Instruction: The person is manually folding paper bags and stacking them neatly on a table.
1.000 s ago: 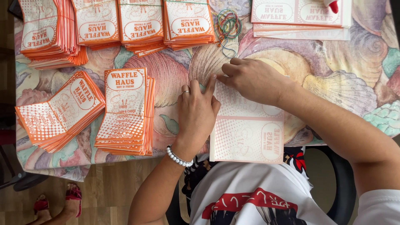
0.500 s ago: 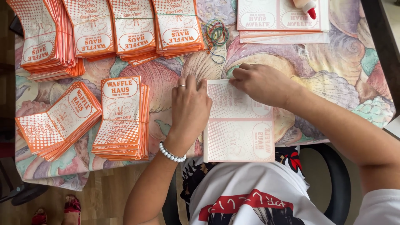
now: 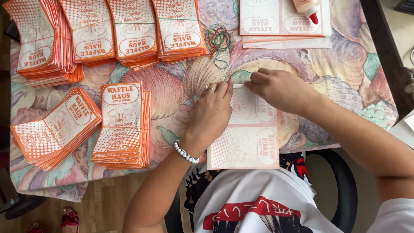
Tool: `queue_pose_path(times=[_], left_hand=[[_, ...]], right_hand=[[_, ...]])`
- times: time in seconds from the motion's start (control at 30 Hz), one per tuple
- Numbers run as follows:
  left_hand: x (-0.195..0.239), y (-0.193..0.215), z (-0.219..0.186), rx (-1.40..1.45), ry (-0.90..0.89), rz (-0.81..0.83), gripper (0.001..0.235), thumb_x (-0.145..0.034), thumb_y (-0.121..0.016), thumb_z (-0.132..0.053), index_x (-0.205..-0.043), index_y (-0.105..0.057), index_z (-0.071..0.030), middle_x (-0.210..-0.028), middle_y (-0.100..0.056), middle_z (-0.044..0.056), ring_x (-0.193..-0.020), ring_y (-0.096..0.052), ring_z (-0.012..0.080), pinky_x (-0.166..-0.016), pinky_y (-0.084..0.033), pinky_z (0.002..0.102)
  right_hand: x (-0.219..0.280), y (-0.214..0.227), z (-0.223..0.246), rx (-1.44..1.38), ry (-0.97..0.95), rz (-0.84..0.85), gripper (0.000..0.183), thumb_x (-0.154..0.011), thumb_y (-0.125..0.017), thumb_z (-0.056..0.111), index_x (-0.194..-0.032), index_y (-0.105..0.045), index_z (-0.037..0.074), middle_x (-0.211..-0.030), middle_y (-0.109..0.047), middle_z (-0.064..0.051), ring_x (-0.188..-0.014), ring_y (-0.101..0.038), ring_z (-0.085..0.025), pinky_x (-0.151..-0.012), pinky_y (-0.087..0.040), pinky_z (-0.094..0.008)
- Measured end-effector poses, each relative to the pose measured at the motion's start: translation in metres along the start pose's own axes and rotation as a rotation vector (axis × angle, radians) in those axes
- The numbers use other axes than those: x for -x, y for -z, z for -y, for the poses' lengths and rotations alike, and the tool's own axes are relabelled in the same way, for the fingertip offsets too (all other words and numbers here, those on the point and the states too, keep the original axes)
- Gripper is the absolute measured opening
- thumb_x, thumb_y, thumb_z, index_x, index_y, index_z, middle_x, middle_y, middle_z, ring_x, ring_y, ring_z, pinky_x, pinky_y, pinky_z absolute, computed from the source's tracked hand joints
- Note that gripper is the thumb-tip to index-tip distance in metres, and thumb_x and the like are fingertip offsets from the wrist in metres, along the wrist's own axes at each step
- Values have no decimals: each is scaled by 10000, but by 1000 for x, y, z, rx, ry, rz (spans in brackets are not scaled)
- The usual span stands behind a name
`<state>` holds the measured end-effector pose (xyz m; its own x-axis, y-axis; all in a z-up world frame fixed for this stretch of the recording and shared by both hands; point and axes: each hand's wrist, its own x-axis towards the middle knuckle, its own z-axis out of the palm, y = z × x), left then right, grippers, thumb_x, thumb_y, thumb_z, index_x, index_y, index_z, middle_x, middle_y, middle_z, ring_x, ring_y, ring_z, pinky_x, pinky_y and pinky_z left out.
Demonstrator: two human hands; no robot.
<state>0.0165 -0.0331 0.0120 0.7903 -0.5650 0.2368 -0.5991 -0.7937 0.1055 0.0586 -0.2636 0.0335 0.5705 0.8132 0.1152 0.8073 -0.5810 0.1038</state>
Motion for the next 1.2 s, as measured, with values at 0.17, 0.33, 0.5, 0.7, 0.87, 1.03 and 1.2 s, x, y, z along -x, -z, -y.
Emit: queue_pose_path(times=[0.17,0.33,0.5,0.7,0.87,1.03,1.2], left_hand=[[3,-3,4,18,-24,19,559,-917,-537,-126,-1460,-513,0,-1134,-574,138,-1148,-576,328,-867,-606,412],[2,-10,3,16,-10,16,530,-930,-530,-150,-1444,-544,-24,-1148,-585,140,-1189,-579,349,-900,-601,423],[3,-14,1,39,12,18,513,-958,-499,-171,-1453,-546,-42,-1177,-596,152,-1213,-582,361,-921,-592,434],[2,-14,-1,-33,5,11,509,-949,-510,-212,-1446,-561,-117,-1144,-574,126,-1216,-579,373,-928,-586,440],[-6,10,-11,81,70,28,452,-909,-569,-165,-1349,-609,-73,-1261,-507,169,-1210,-505,402,-703,-636,490],[-4,-1,-5,14,10,17,511,-918,-521,-229,-1405,-567,-82,-1078,-535,105,-1049,-556,306,-740,-635,444],[-5,9,-10,-34,-3,12,510,-926,-529,-262,-1410,-589,-115,-1011,-538,78,-988,-563,296,-772,-633,464]], right_hand=[[1,-8,3,154,105,-73,103,-950,-590,85,-907,-683,75,-879,-602,-37,-844,-633,-184,-733,-571,-277],[-4,-5,7,173,107,-78,130,-934,-593,52,-878,-709,68,-884,-601,-28,-820,-621,-164,-708,-564,-272],[-4,-2,12,272,102,-67,147,-920,-589,50,-862,-723,68,-889,-583,-10,-803,-600,-143,-701,-553,-261],[-3,7,15,191,55,-62,165,-983,-573,69,-1012,-735,58,-865,-608,-35,-825,-640,-169,-720,-560,-279],[-3,-5,6,150,38,-70,178,-967,-577,128,-1040,-738,106,-927,-599,-16,-860,-611,-187,-744,-555,-310],[23,-1,-6,185,8,40,136,-929,-618,91,-974,-747,96,-975,-628,-7,-877,-630,-149,-772,-574,-254],[31,2,-7,132,-34,85,109,-908,-652,82,-944,-754,83,-947,-639,-25,-878,-652,-162,-755,-592,-259]])
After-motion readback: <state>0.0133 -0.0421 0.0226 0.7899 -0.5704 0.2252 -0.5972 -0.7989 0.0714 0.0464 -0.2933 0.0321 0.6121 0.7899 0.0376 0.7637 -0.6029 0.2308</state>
